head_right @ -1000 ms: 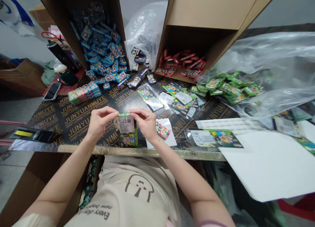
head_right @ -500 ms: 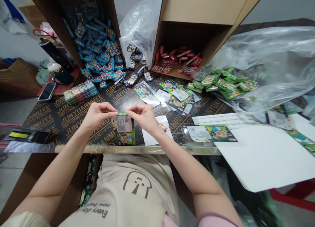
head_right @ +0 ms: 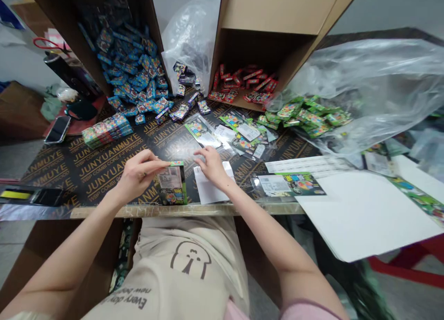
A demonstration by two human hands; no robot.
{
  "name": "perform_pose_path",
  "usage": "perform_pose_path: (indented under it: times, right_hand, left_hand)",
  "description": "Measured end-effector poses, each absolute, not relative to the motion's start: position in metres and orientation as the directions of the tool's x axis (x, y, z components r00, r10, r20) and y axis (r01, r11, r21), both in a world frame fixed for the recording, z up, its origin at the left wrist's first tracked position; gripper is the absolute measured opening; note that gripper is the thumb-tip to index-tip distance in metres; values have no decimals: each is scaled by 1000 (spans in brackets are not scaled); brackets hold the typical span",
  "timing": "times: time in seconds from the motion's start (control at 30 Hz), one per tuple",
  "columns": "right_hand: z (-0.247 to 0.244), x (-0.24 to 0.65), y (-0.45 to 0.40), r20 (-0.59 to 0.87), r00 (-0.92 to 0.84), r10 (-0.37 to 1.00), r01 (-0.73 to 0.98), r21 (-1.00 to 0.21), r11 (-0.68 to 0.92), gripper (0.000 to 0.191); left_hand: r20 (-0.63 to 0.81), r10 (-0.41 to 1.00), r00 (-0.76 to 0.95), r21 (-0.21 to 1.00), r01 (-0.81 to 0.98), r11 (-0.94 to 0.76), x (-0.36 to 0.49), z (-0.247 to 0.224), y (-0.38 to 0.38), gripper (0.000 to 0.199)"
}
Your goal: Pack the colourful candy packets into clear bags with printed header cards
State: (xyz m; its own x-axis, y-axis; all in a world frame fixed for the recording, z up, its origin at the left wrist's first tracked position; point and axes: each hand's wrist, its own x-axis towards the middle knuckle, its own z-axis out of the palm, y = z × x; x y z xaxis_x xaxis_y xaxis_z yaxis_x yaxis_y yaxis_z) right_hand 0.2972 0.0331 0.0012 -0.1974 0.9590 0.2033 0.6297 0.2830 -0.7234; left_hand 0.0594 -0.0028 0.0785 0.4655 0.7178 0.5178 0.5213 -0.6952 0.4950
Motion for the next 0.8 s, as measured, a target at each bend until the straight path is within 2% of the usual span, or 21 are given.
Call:
perform_pose_path:
  times: [0.07,0.13,0.2,0.3,0.43,0.57,0.63,0.73,0.8]
  right_hand:
    - [-19,300,42,59,-176,983,783,-596,176,10]
    - [-33,300,45,-8,-193,981,830,-534,159,5]
    - [-39,298,43,22,-219,976,812,-550,194,2]
    - [-41,294,36,81,-255,964,765,-593,252,10]
    - [-43,294,28,75,-269,960,737,-626,255,20]
    - [-37,300,35,53,-250,967,701,-678,219,12]
    - [-20,302,42,35,-228,973,594,-787,167,7]
    - [25,297,48,-3,-205,979,223,-974,44,16]
    - [59,288,46,-16,-271,962,41,-999,-5,19]
  left_hand:
    - [551,671,496,418,531,-737,59,76,-2,22]
    - [574,645,504,378,536,-755,59,74,-2,23]
    - [583,644,495,370,544,-753,60,73,-2,23]
    - [586,663,466,390,555,-735,61,72,-3,22]
    - [595,682,425,415,563,-714,64,70,-3,22]
    - [610,675,414,408,567,-716,64,67,-2,23]
    - [627,658,418,381,572,-727,64,65,-3,24]
    - [635,643,428,351,582,-734,64,63,-4,27]
    - [624,664,411,378,586,-717,65,63,-6,25]
